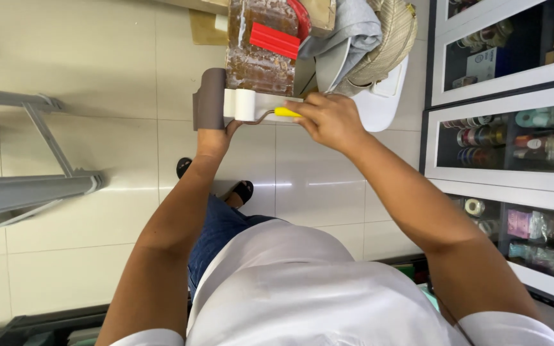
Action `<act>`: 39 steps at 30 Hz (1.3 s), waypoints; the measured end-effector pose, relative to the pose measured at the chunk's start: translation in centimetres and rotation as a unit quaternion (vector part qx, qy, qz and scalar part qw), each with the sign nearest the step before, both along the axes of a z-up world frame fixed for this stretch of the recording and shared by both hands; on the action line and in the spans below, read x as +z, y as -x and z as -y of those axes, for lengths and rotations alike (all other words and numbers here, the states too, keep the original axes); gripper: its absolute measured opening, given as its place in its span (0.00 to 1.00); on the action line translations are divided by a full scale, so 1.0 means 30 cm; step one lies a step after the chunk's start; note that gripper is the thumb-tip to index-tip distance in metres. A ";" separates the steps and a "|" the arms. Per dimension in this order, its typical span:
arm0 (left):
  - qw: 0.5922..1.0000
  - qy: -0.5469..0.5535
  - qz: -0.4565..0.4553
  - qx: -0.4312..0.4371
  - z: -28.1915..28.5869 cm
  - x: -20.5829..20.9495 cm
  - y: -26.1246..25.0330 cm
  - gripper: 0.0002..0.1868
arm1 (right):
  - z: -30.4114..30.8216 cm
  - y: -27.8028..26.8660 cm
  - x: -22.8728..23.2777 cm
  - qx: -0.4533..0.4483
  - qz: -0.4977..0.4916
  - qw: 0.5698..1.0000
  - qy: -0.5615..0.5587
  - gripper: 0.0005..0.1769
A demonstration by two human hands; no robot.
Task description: Covering a box with decorative paper using adhesive and smoothing tools
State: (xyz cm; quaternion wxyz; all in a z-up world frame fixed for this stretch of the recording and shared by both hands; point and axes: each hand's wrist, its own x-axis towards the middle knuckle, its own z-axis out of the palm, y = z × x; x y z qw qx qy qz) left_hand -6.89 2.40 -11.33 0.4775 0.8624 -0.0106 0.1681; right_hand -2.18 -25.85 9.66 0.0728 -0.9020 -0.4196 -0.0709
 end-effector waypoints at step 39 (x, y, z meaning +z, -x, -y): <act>0.972 0.203 -0.118 0.014 0.007 0.080 0.037 0.50 | 0.375 0.133 -0.026 -0.078 -0.010 0.996 -0.032 0.19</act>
